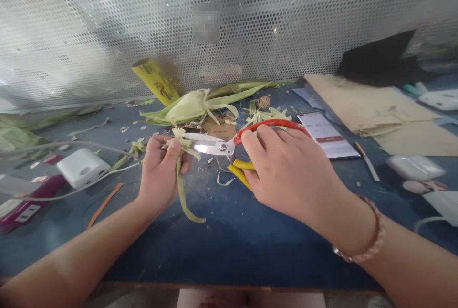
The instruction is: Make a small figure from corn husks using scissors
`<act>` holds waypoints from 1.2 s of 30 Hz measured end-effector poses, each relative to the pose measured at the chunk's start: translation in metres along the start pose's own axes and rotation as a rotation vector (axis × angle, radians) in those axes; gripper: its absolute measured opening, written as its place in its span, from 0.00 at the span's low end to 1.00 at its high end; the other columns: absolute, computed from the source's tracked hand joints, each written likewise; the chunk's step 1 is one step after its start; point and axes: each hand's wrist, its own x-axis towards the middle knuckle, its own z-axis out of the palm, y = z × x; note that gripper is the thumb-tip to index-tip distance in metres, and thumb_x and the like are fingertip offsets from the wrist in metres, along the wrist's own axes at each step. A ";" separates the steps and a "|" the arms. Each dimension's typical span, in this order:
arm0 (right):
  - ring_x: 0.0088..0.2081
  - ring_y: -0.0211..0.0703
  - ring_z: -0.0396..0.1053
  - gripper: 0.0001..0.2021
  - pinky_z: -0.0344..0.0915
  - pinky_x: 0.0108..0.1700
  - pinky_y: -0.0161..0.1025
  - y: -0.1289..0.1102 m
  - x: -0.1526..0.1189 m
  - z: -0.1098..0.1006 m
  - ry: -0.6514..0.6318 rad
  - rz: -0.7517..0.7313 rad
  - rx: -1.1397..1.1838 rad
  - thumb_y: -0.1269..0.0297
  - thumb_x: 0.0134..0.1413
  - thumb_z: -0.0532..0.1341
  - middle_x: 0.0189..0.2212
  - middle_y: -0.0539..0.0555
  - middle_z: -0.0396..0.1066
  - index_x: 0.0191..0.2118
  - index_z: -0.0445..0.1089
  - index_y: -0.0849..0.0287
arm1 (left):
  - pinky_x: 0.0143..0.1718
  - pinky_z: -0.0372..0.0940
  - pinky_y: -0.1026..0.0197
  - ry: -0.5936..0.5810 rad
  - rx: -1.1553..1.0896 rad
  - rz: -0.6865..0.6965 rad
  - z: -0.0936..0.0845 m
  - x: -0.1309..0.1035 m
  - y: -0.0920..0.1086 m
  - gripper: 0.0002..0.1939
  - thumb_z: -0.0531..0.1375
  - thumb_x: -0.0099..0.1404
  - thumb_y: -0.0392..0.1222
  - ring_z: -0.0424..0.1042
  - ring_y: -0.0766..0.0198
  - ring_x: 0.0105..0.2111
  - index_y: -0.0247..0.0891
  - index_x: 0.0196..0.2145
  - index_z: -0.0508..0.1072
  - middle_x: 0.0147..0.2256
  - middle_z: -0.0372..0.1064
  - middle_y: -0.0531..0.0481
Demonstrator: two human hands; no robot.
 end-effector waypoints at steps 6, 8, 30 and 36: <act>0.30 0.50 0.66 0.11 0.59 0.33 0.43 0.002 0.000 -0.004 0.027 -0.003 -0.006 0.61 0.47 0.56 0.31 0.60 0.69 0.37 0.64 0.61 | 0.12 0.52 0.71 -0.073 -0.001 0.006 0.002 -0.002 0.010 0.14 0.58 0.59 0.49 0.56 0.75 0.09 0.42 0.30 0.55 0.14 0.64 0.60; 0.29 0.49 0.66 0.10 0.59 0.32 0.42 0.003 0.000 -0.005 0.073 -0.022 -0.031 0.62 0.47 0.55 0.29 0.59 0.69 0.36 0.64 0.61 | 0.10 0.49 0.72 -0.078 -0.027 -0.055 0.003 -0.004 0.013 0.14 0.59 0.59 0.49 0.54 0.75 0.08 0.42 0.29 0.55 0.13 0.65 0.60; 0.24 0.47 0.65 0.07 0.54 0.30 0.42 0.003 0.000 -0.009 0.077 -0.141 -0.097 0.64 0.55 0.51 0.24 0.54 0.67 0.33 0.64 0.59 | 0.07 0.43 0.74 -0.029 -0.087 -0.275 0.005 -0.004 0.024 0.16 0.58 0.59 0.44 0.49 0.77 0.05 0.41 0.24 0.52 0.12 0.65 0.58; 0.24 0.48 0.64 0.06 0.53 0.30 0.42 0.005 0.000 -0.010 0.059 -0.148 -0.121 0.63 0.55 0.52 0.22 0.52 0.65 0.31 0.63 0.58 | 0.06 0.40 0.74 -0.057 -0.148 -0.334 0.004 0.000 0.023 0.15 0.58 0.59 0.46 0.47 0.77 0.05 0.40 0.23 0.54 0.12 0.65 0.58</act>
